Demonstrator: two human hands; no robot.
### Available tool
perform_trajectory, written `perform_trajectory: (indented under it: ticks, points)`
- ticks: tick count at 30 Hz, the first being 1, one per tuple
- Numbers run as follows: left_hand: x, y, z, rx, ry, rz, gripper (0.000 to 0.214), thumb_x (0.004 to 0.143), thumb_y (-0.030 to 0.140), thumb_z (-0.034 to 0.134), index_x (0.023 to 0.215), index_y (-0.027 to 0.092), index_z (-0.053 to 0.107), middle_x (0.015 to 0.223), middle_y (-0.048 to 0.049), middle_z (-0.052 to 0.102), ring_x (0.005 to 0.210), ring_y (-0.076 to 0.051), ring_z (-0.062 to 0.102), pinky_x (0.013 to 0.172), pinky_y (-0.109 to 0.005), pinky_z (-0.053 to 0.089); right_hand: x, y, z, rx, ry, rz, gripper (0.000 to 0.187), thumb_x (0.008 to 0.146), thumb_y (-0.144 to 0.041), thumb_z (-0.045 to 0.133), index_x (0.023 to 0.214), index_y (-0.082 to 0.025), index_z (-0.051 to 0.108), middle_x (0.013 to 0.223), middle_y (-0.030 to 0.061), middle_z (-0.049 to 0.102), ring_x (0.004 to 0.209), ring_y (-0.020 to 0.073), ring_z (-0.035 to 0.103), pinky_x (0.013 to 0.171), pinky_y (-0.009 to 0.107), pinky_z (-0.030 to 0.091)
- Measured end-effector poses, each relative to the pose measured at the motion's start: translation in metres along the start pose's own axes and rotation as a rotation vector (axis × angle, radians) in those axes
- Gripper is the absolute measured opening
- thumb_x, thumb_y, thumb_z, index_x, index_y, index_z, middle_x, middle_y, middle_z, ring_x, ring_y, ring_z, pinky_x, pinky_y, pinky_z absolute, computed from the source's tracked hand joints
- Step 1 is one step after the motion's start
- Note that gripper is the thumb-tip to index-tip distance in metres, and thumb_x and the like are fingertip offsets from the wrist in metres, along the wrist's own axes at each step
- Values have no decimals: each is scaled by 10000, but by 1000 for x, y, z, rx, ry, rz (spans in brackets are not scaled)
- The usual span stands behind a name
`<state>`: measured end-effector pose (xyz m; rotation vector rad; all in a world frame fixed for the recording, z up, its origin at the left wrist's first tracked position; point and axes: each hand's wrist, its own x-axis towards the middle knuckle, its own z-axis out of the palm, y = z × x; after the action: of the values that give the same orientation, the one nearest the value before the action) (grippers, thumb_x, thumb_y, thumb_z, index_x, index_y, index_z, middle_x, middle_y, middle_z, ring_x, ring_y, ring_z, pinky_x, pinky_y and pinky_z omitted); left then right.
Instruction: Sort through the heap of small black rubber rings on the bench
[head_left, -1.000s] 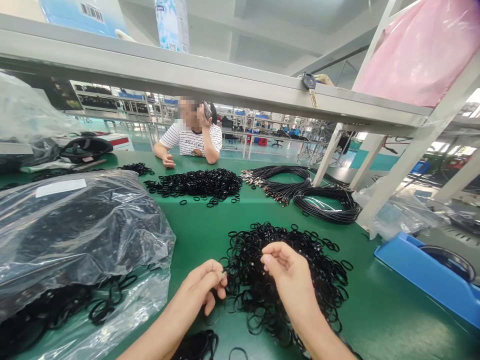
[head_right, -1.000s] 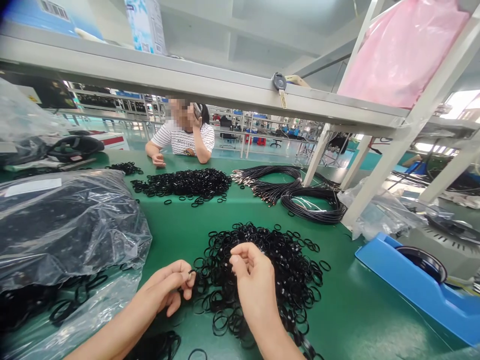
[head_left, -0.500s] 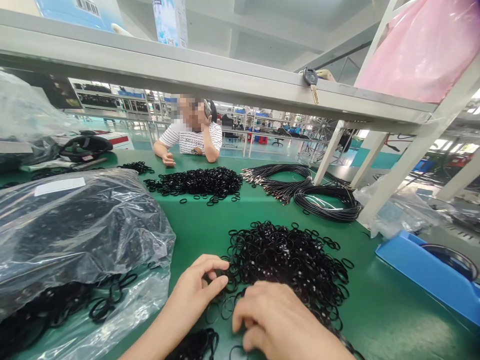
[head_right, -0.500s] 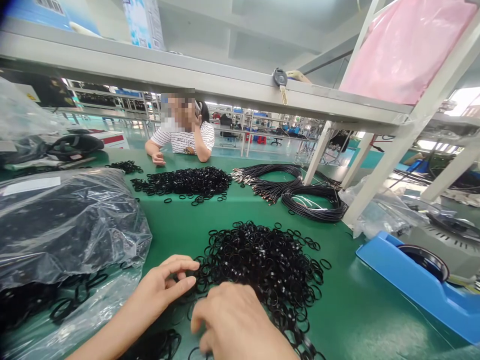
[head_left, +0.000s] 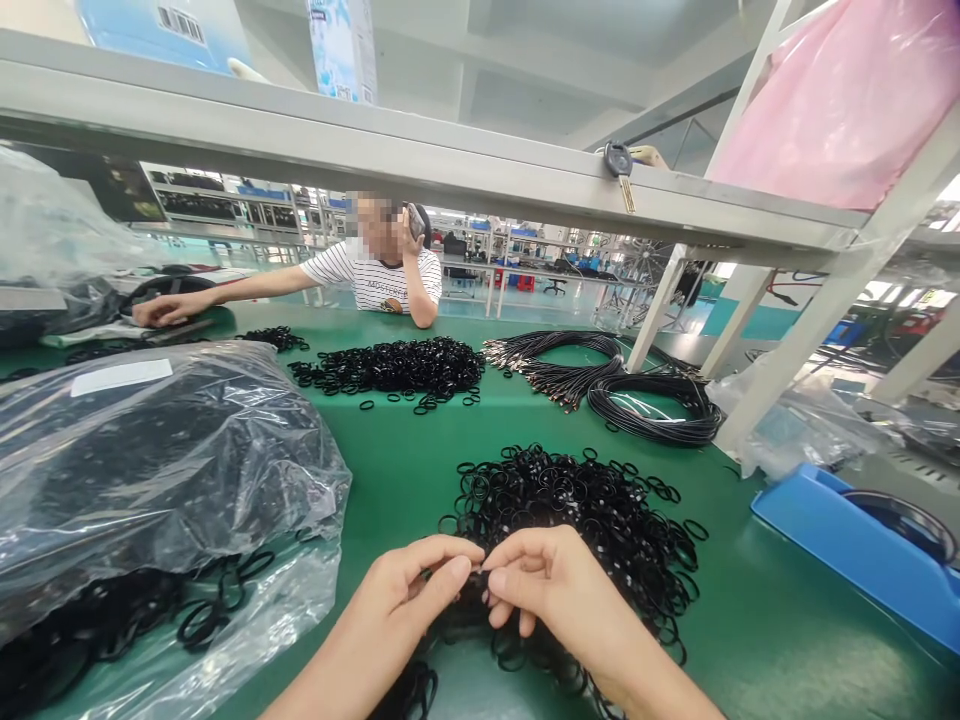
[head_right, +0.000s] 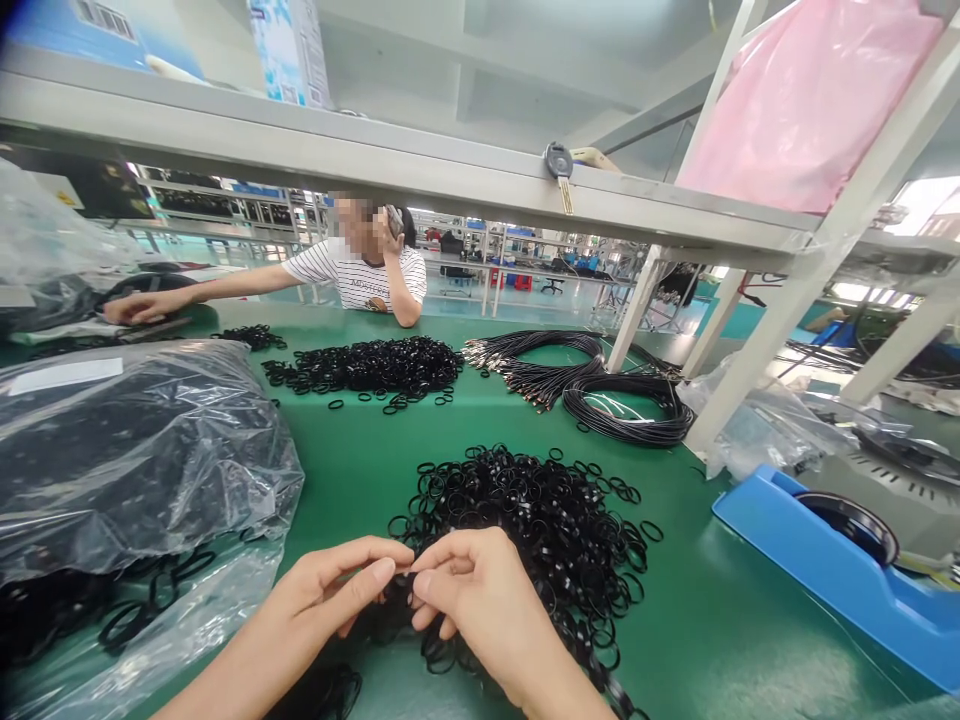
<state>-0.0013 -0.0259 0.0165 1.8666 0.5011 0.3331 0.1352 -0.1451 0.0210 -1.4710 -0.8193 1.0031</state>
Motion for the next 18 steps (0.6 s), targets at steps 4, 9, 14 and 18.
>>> perform_trajectory:
  ticks: [4, 9, 14, 18]
  points:
    - [1, -2, 3, -37, -15, -39, 209, 826, 391, 599, 906, 224, 696, 752, -2, 665, 719, -185, 560, 639, -240, 412, 1, 4, 3, -29, 26, -21, 79, 727, -188, 601, 750, -136, 655, 578, 12, 635, 545, 130, 585, 489, 205, 403]
    - [6, -9, 2, 33, 70, -23, 173, 838, 339, 553, 824, 215, 673, 659, 21, 589, 641, -165, 530, 584, -230, 402, 0, 2, 1, -476, 236, -214, 144, 809, -155, 527, 742, -201, 645, 637, -11, 625, 600, 147, 586, 565, 245, 427]
    - [15, -22, -25, 175, 121, -51, 167, 810, 331, 572, 875, 223, 681, 757, -9, 657, 735, -213, 608, 664, -271, 444, 8, 12, -15, -1021, 405, -345, 278, 853, -54, 433, 911, -214, 652, 952, 68, 650, 787, 214, 603, 674, 328, 453]
    - [12, -22, -63, 403, 122, 38, 165, 798, 259, 564, 829, 275, 725, 905, -18, 684, 880, -245, 603, 802, -295, 419, 4, 6, -13, -1214, 399, -390, 500, 799, 46, 359, 1126, -222, 627, 1341, 143, 458, 1098, 312, 501, 823, 448, 440]
